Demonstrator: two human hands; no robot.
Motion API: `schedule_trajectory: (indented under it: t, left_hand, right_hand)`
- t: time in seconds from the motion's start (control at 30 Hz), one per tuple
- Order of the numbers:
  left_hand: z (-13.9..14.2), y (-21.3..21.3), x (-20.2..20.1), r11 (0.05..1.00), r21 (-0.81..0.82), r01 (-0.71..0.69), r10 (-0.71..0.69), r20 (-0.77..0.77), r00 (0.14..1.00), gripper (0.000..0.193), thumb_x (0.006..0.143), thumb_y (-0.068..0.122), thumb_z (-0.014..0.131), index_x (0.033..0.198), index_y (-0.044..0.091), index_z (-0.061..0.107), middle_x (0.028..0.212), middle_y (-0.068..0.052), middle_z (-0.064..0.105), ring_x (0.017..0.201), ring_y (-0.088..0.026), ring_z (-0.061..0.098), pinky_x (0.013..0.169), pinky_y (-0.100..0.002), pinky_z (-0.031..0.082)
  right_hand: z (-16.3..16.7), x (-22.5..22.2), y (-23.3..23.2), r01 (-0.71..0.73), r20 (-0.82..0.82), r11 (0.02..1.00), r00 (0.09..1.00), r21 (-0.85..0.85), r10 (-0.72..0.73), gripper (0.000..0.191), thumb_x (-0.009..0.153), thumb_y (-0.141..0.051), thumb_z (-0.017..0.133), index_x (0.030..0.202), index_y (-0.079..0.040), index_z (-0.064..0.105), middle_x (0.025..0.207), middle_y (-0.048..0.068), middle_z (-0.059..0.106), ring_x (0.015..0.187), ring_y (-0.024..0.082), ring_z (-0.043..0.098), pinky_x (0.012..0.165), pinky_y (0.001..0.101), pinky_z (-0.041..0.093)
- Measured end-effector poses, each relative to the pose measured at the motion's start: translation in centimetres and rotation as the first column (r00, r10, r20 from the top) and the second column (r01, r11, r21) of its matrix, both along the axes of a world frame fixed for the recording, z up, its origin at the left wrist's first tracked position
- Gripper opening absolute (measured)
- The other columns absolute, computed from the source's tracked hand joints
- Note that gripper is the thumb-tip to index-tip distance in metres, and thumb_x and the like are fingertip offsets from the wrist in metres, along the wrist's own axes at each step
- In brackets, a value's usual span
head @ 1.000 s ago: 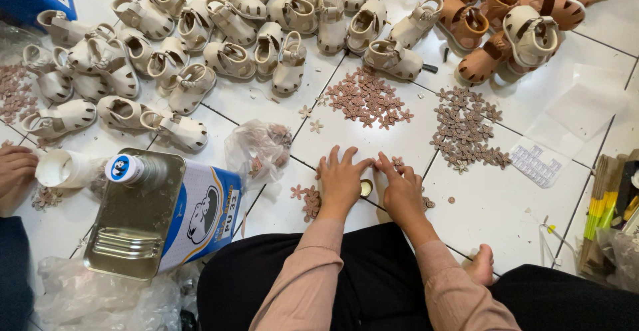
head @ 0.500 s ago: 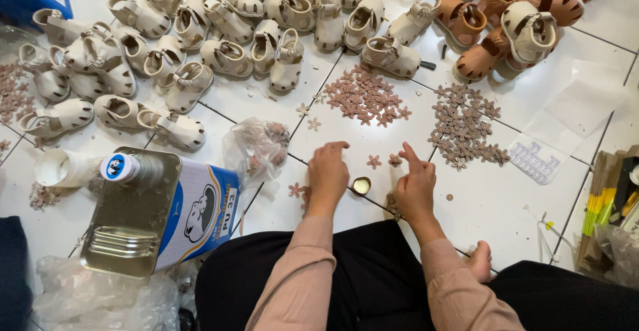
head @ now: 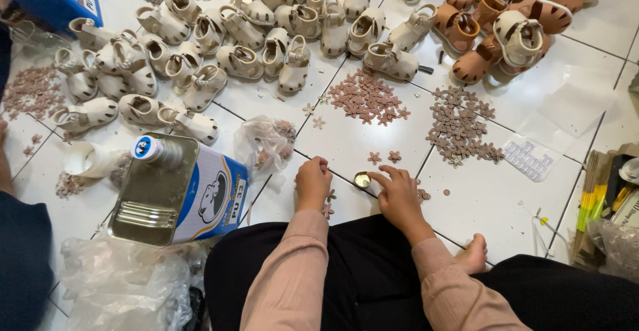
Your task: The person sits on the floor and repeatedly picks up small flower-shaped shoe decorations, dips them into a liquid in a bottle cap, and places them back on the floor. The person also pours liquid from a metal tin into the cap and organizes the decorations into piles.
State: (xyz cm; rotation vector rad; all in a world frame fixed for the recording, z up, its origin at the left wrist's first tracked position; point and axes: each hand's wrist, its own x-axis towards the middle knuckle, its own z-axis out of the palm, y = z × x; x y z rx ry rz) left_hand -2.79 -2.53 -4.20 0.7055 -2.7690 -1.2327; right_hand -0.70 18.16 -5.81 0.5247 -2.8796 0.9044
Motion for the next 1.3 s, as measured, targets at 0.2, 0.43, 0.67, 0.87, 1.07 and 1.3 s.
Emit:
schedule_trajectory:
  t: [0.2,0.43,0.67,0.87,1.07,1.3]
  left_hand:
    - [2.6,-1.6,2.3,0.585,0.81,0.044,0.068,-0.103,0.992,0.03,0.091,0.003,0.067,0.12,-0.003,0.07,0.106,-0.009,0.077,0.086,-0.012,0.07,0.078,-0.025,0.06]
    - [5.4,-2.4,11.1,0.356,0.935,-0.01,0.159,-0.051,0.986,0.034,0.092,0.003,0.065,0.125,0.0,0.066,0.105,-0.009,0.073,0.088,-0.012,0.07,0.075,-0.025,0.057]
    - [3.2,-2.7,8.7,0.303,0.95,0.081,0.235,-0.156,0.959,0.023,0.095,0.003,0.067,0.118,-0.001,0.069,0.102,-0.004,0.068,0.082,-0.01,0.063,0.078,-0.025,0.054]
    - [1.6,-0.7,6.6,0.446,0.894,0.03,0.274,-0.168,0.947,0.015,0.098,0.007,0.067,0.111,-0.001,0.07,0.099,-0.003,0.067,0.08,-0.01,0.06,0.075,-0.025,0.053]
    - [2.5,-0.6,6.6,0.337,0.939,0.064,0.328,-0.181,0.927,0.019,0.099,0.01,0.061,0.112,-0.002,0.068,0.105,-0.007,0.068,0.093,-0.013,0.067,0.087,-0.032,0.061]
    - [3.9,-0.6,6.7,0.411,0.909,0.066,0.359,-0.228,0.905,0.021,0.094,0.004,0.066,0.114,0.001,0.065,0.103,-0.009,0.07,0.09,-0.015,0.067,0.08,-0.031,0.059]
  right_hand:
    - [0.3,0.3,-0.7,-0.052,0.055,0.998,0.997,0.044,0.05,0.058,0.08,0.001,0.06,0.133,-0.022,0.066,0.13,0.007,0.064,0.123,0.026,0.056,0.107,0.0456,0.036]
    - [0.3,0.3,-0.8,-0.068,0.026,0.996,0.997,0.057,0.067,0.057,0.078,0.002,0.061,0.131,-0.021,0.066,0.129,0.006,0.065,0.122,0.026,0.057,0.108,0.0455,0.037]
    - [0.4,0.5,-1.4,-0.065,-0.04,0.992,0.997,0.105,0.07,0.055,0.076,0.003,0.062,0.125,-0.021,0.069,0.127,0.008,0.064,0.12,0.027,0.057,0.103,0.0459,0.04]
    - [0.2,0.3,-1.5,-0.063,-0.068,0.988,0.995,0.142,0.073,0.055,0.076,0.005,0.061,0.123,-0.021,0.07,0.125,0.008,0.065,0.116,0.027,0.059,0.1,0.045,0.043]
    - [-0.3,0.4,-1.3,-0.061,-0.038,0.991,0.997,0.115,0.066,0.054,0.078,0.005,0.06,0.124,-0.022,0.07,0.126,0.009,0.065,0.117,0.029,0.059,0.103,0.0456,0.042]
    - [2.4,0.0,-0.3,0.004,0.147,0.986,0.989,-0.166,0.021,0.061,0.074,0.009,0.052,0.123,-0.021,0.072,0.141,0.01,0.057,0.131,0.034,0.046,0.105,0.0435,0.044]
